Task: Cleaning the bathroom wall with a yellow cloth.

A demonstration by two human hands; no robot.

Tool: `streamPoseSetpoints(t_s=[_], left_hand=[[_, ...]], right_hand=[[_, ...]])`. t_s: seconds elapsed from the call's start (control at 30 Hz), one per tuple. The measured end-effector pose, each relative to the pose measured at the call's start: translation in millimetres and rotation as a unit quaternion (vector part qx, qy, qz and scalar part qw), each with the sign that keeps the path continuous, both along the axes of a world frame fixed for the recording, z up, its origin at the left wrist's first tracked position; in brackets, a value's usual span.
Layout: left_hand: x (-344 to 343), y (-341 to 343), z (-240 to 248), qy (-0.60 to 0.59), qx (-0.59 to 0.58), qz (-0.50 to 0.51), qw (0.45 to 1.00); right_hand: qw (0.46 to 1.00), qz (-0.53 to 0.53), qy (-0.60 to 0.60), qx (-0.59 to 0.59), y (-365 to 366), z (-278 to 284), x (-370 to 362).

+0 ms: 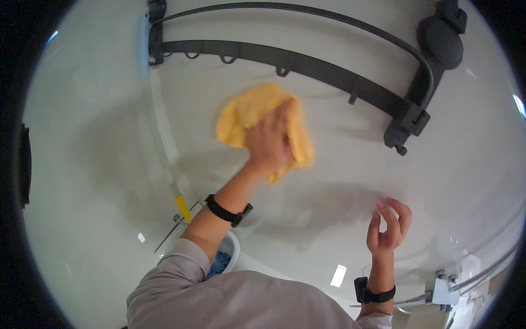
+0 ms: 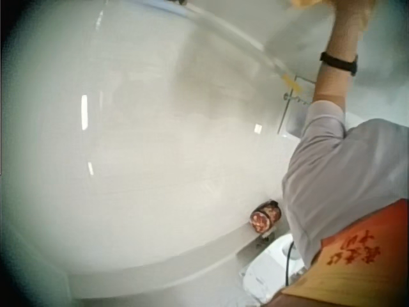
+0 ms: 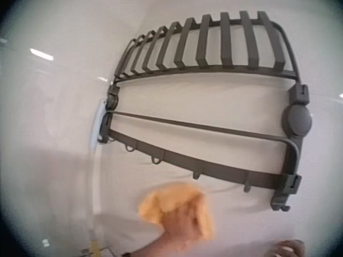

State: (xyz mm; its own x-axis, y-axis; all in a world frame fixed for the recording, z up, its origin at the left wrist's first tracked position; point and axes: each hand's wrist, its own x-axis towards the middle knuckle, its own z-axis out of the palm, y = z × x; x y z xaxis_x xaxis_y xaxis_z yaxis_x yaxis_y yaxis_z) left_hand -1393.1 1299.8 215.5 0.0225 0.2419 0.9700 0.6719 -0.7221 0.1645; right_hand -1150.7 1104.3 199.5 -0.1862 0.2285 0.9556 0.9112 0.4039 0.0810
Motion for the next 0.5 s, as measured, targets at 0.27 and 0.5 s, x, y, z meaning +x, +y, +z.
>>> streamPoseSetpoints(t_s=[0.27,0.5], left_hand=[[-54,26,0,0.075,0.028,-0.035,0.996],[-117,77,11,-0.001,0.043,0.061,0.997]], right_hand=[[0.998,-0.011,-0.058,-0.004,2,0,-13],[0.998,-0.028,-0.041,-0.047,0,-7,-16]])
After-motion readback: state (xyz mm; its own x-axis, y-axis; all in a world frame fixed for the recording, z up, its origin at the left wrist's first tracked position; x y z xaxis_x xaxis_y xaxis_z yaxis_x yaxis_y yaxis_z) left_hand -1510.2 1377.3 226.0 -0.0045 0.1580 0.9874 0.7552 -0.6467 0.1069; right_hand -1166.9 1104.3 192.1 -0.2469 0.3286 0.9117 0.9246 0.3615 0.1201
